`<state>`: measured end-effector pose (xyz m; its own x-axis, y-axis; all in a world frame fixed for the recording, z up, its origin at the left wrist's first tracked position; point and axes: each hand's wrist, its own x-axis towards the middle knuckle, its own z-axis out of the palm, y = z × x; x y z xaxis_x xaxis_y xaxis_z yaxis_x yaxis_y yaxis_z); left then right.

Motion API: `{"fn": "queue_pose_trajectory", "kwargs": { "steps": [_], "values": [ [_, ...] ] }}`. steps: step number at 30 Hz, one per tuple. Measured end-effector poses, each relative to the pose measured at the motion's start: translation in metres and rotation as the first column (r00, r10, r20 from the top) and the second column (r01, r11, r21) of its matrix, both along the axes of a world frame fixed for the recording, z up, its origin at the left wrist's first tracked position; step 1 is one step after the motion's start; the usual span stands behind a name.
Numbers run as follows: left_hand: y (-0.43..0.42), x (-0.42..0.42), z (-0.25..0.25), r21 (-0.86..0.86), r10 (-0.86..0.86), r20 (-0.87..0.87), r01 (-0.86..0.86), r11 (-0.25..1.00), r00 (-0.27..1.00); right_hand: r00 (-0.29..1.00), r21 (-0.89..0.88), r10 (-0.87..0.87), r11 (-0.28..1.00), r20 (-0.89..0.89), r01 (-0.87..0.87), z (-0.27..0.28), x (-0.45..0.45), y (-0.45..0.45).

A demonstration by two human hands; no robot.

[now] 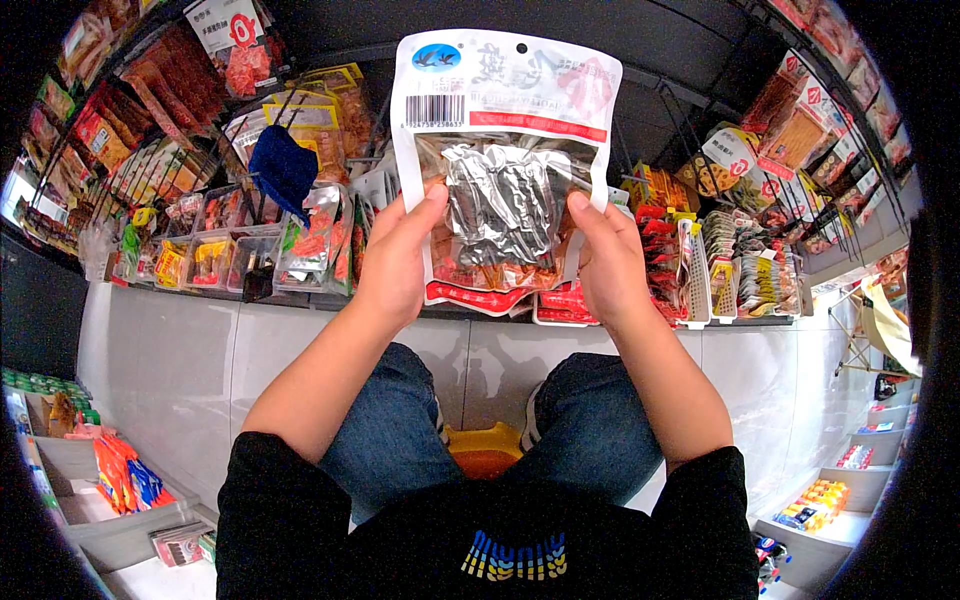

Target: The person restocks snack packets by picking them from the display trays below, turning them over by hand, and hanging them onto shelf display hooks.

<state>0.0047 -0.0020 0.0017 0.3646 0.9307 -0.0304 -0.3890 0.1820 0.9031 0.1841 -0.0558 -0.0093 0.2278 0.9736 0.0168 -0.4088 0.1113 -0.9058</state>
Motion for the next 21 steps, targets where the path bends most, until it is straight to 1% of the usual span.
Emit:
{"fn": "queue_pose_trajectory", "kwargs": {
  "steps": [2, 9, 11, 14, 21],
  "values": [
    [-0.0003, 0.0003, 0.0012, -0.009, -0.004, 0.007, 0.004, 1.0, 1.0, 0.997, 0.007, -0.031, 0.999, 0.066, 0.031, -0.0038, 0.0016, 0.0014],
    [-0.0005, 0.0, 0.0015, -0.011, 0.003, -0.011, -0.003, 1.0, 1.0, 0.998, 0.014, -0.026, 1.0, 0.055, 0.025, -0.0031, 0.0011, 0.001],
    [0.0005, 0.0001, -0.0005, -0.013, 0.002, -0.007, -0.002, 1.0, 1.0, 1.0, 0.009, -0.012, 1.0, 0.006, 0.012, -0.0008, -0.0004, 0.0002],
    [0.0004, -0.0003, 0.0002, -0.016, -0.007, 0.002, 0.007, 1.0, 1.0, 0.999, 0.016, -0.021, 1.0, 0.04, 0.02, -0.0026, 0.001, 0.0009],
    [-0.0008, 0.0003, 0.0021, -0.011, -0.008, 0.027, 0.009, 1.0, 1.0, 1.0, 0.017, -0.019, 1.0, 0.024, 0.019, 0.0007, -0.0012, -0.0001]
  ]
}}
